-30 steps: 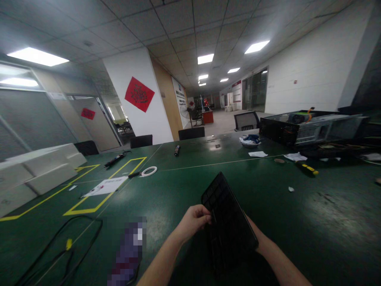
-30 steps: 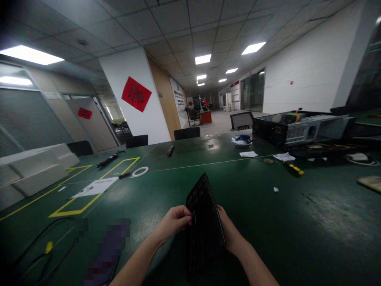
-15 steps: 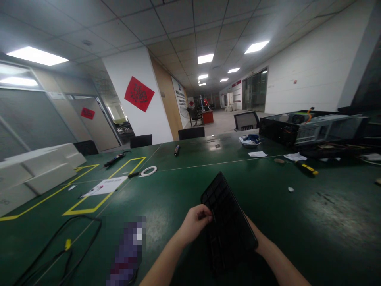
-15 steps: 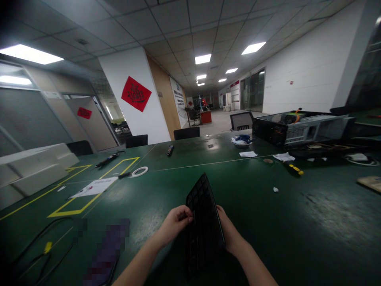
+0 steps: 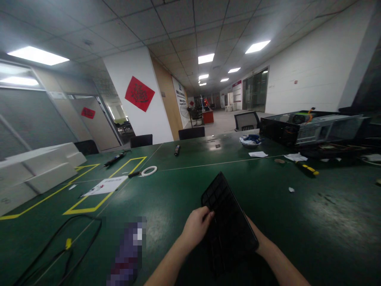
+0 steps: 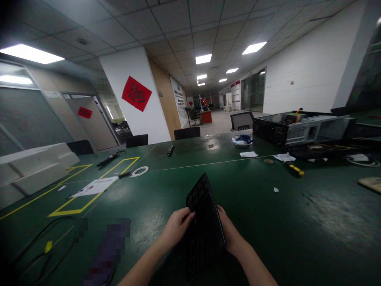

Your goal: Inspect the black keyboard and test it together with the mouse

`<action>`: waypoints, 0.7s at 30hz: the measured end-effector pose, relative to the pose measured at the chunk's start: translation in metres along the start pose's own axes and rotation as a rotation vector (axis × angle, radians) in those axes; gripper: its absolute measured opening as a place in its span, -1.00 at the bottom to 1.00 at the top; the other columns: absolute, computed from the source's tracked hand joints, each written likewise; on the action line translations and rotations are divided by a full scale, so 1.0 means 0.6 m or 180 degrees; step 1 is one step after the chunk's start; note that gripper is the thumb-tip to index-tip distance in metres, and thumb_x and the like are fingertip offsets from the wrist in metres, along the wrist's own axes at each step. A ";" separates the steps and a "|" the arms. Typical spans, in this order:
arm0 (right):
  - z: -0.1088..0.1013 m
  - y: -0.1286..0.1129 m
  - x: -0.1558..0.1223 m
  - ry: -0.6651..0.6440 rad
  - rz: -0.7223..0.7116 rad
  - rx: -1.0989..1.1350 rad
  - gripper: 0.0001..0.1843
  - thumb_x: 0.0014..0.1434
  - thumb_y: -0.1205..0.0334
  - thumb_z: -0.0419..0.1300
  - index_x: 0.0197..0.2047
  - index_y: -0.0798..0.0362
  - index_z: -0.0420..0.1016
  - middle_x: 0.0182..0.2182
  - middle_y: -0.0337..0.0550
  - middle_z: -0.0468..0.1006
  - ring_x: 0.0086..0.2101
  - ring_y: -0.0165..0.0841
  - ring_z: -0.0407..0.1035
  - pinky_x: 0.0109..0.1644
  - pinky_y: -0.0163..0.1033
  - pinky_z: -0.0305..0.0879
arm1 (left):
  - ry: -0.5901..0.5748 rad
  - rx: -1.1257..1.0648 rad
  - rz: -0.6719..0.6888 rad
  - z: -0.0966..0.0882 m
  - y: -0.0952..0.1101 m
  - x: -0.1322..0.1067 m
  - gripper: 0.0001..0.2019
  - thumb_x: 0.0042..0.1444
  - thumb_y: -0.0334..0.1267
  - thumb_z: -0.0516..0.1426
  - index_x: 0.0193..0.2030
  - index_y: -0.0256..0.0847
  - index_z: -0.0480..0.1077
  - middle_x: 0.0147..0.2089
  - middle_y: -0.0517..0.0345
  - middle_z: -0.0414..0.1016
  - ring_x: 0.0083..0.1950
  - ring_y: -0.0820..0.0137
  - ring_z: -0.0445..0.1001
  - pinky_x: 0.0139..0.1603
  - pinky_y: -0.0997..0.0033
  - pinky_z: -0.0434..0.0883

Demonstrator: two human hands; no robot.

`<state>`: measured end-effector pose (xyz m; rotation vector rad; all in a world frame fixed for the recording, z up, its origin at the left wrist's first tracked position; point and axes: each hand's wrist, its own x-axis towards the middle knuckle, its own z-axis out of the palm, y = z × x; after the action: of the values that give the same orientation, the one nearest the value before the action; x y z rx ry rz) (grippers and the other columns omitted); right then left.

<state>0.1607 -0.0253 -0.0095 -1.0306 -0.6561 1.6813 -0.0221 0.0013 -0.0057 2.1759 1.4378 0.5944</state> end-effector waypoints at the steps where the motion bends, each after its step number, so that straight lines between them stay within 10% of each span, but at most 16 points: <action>1: 0.001 -0.001 -0.001 -0.0004 0.0035 0.0012 -0.51 -0.35 -0.02 0.35 -0.31 0.01 0.45 -0.42 -0.23 0.56 -0.25 -0.20 0.43 -0.08 -0.10 0.29 | 0.0006 0.0179 -0.0009 0.000 0.004 -0.001 -0.68 0.18 -0.15 -0.11 -0.53 -0.21 0.21 -0.50 0.21 0.28 -0.44 0.46 0.24 -0.42 0.50 0.15; 21: -0.001 0.002 0.004 0.0093 -0.0159 -0.0232 -0.53 -0.38 -0.08 0.33 -0.38 0.00 0.45 -0.29 -0.14 0.55 -0.13 -0.15 0.39 -0.05 -0.12 0.28 | -0.0242 0.1032 0.0498 -0.027 0.021 -0.016 -0.76 0.22 -0.23 -0.14 -0.31 -0.19 0.30 -0.29 0.09 0.41 -0.26 0.37 0.38 -0.26 0.44 0.24</action>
<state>0.1605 -0.0238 -0.0118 -1.0797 -0.7230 1.6062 -0.0259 -0.0095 0.0137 2.5505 1.4130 0.3430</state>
